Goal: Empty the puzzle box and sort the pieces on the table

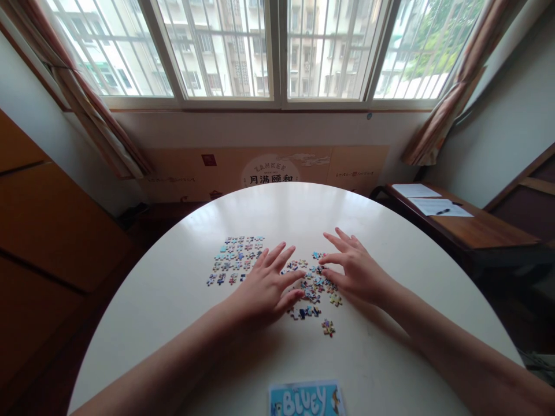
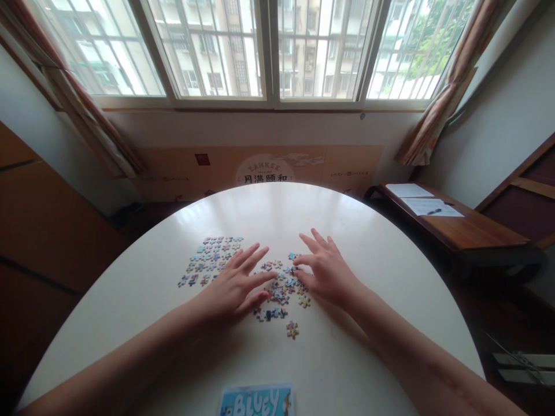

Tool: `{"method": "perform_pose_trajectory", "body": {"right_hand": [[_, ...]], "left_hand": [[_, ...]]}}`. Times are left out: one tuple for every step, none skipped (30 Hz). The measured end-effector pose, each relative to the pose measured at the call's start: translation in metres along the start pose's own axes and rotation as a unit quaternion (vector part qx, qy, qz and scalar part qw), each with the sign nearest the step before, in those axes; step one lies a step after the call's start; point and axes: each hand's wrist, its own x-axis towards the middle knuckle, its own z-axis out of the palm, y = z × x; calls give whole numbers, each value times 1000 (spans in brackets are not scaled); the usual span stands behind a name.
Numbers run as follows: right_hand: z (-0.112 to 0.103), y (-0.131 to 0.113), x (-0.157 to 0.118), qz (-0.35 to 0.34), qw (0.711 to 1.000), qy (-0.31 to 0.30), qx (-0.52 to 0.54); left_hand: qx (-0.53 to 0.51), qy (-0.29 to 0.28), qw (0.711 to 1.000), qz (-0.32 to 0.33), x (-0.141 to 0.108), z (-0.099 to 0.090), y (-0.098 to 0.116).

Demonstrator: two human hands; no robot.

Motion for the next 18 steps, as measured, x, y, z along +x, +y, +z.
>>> {"method": "perform_pose_trajectory", "body": {"right_hand": [[0, 0, 1, 6, 1000, 0, -2], [1, 0, 1, 10, 1000, 1, -3], [1, 0, 1, 12, 1000, 2, -5], [1, 0, 1, 12, 1000, 3, -8], [0, 0, 2, 10, 1000, 4, -10], [0, 0, 2, 7, 1000, 7, -13], [0, -1, 1, 3, 1000, 9, -15], [-1, -2, 1, 0, 1000, 12, -16], [-1, -3, 1, -3, 1000, 16, -16], [-1, -3, 1, -5, 1000, 20, -15], [-1, -4, 1, -7, 1000, 23, -12], [-1, -4, 1, -5, 1000, 25, -6], [-1, -3, 1, -1, 1000, 25, 3], [-2, -2, 2, 7, 1000, 21, 16], [-2, -1, 2, 18, 999, 13, 35], [-3, 1, 3, 32, 998, 5, 57], [-3, 4, 3, 48, 995, -3, 82], [-4, 7, 4, 66, 992, -8, 107]], "left_hand": [[-1, 1, 1000, -1, 0, -1, 0], [-3, 1, 1000, -1, 0, -1, 1], [-4, 0, 1000, -2, 1, -2, 1], [-5, -1, 1000, -3, 1, -2, 1], [-6, -4, 1000, -4, 1, -2, 2], [-7, -6, 1000, -6, 1, -2, 2], [-8, -8, 1000, -7, 1, -2, 2], [-8, -9, 1000, -7, 1, -2, 2], [-8, -11, 1000, -8, 1, -2, 1], [-7, -12, 1000, -8, 1, -2, 1], [-7, -14, 1000, -9, 1, -2, 1], [-6, -16, 1000, -10, 1, -2, 1], [-6, -18, 1000, -10, 1, -2, 1], [-7, -19, 1000, -10, 1, -2, 1], [-7, -21, 1000, -10, 1, -2, 1], [-8, -22, 1000, -9, 1, -3, 2], [-8, -22, 1000, -9, 1, -3, 2], [-8, -22, 1000, -8, 1, -3, 2]]}}
